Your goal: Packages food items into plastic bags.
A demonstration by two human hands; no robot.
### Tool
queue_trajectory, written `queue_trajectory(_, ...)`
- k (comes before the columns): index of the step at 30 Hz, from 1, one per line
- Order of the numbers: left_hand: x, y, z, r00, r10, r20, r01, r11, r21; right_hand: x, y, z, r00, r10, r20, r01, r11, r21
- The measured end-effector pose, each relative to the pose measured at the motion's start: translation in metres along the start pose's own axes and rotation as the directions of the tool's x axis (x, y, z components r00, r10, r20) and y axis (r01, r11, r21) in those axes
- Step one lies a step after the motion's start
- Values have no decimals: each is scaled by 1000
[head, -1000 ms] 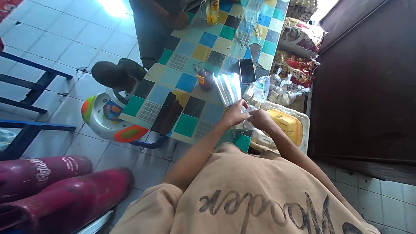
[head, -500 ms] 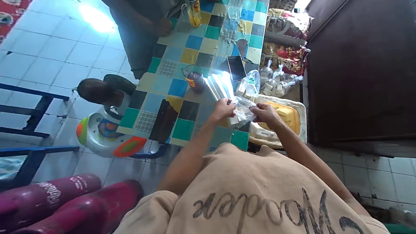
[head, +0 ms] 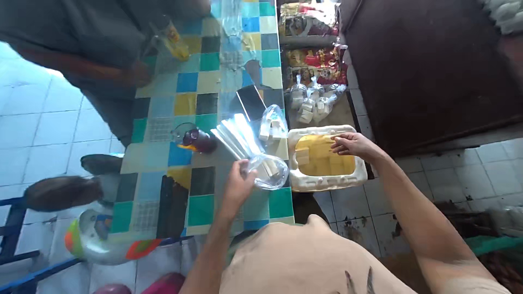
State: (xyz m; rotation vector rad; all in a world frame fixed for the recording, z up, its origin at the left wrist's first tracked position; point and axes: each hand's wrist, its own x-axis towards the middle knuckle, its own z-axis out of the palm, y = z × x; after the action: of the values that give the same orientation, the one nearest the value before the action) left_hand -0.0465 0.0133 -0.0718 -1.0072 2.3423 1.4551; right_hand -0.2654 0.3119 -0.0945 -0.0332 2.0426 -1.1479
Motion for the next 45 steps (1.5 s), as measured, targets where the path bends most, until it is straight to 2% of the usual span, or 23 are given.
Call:
queue_trajectory(2,-3,-1,4,999,-37,-24,37,999,2,26,47,-8,993,118,-3,-117,984,-131)
queue_trajectory(3,-4,0,5,998,-45,-45,46,999,5,40,67,-7,987,160,13,-150,950,-272)
queue_trajectory(5,-4,3,5,994,-35,-99,36,999,7,69,102,1,985,169,44,-121,839,-531)
queue_trajectory(7,-6,4,5,987,5,-159,-4,1000,5,89,117,14,986,150,72,-72,776,-626)
queue_trajectory(11,-11,8,3,970,52,-237,-53,999,-1,133,123,19,993,98,69,-29,754,-657)
queue_trajectory(14,-12,7,5,960,72,-270,-79,997,-16,156,138,18,995,71,66,2,668,-744)
queue_trajectory(20,-14,1,11,957,62,-284,-79,996,-50,161,133,21,988,96,117,37,599,-800)
queue_trajectory(28,-12,-1,11,954,41,-298,-59,997,-53,177,128,19,960,221,174,41,503,-863)
queue_trajectory(30,-11,-1,10,952,44,-302,-60,997,-43,183,133,19,942,224,249,114,483,-868)
queue_trajectory(33,-13,-2,10,953,49,-298,-60,998,-26,191,137,19,900,200,387,238,518,-822)
queue_trajectory(36,-14,-2,11,952,44,-302,-52,999,-18,197,143,19,882,195,430,255,570,-781)
queue_trajectory(38,-14,-1,12,953,39,-300,-46,999,-18,196,141,16,892,255,374,123,657,-744)
queue_trajectory(40,-14,-1,11,955,40,-294,-48,999,-20,189,136,15,885,398,242,-183,775,-604)
queue_trajectory(41,-14,-1,10,955,38,-293,-48,999,-24,183,132,17,854,488,178,-359,802,-477)
queue_trajectory(43,-13,-2,10,957,43,-287,-53,998,-26,174,128,22,778,618,116,-590,781,-204)
queue_trajectory(45,-13,-3,11,959,58,-279,-65,998,-17,170,136,29,732,670,122,-678,735,28)
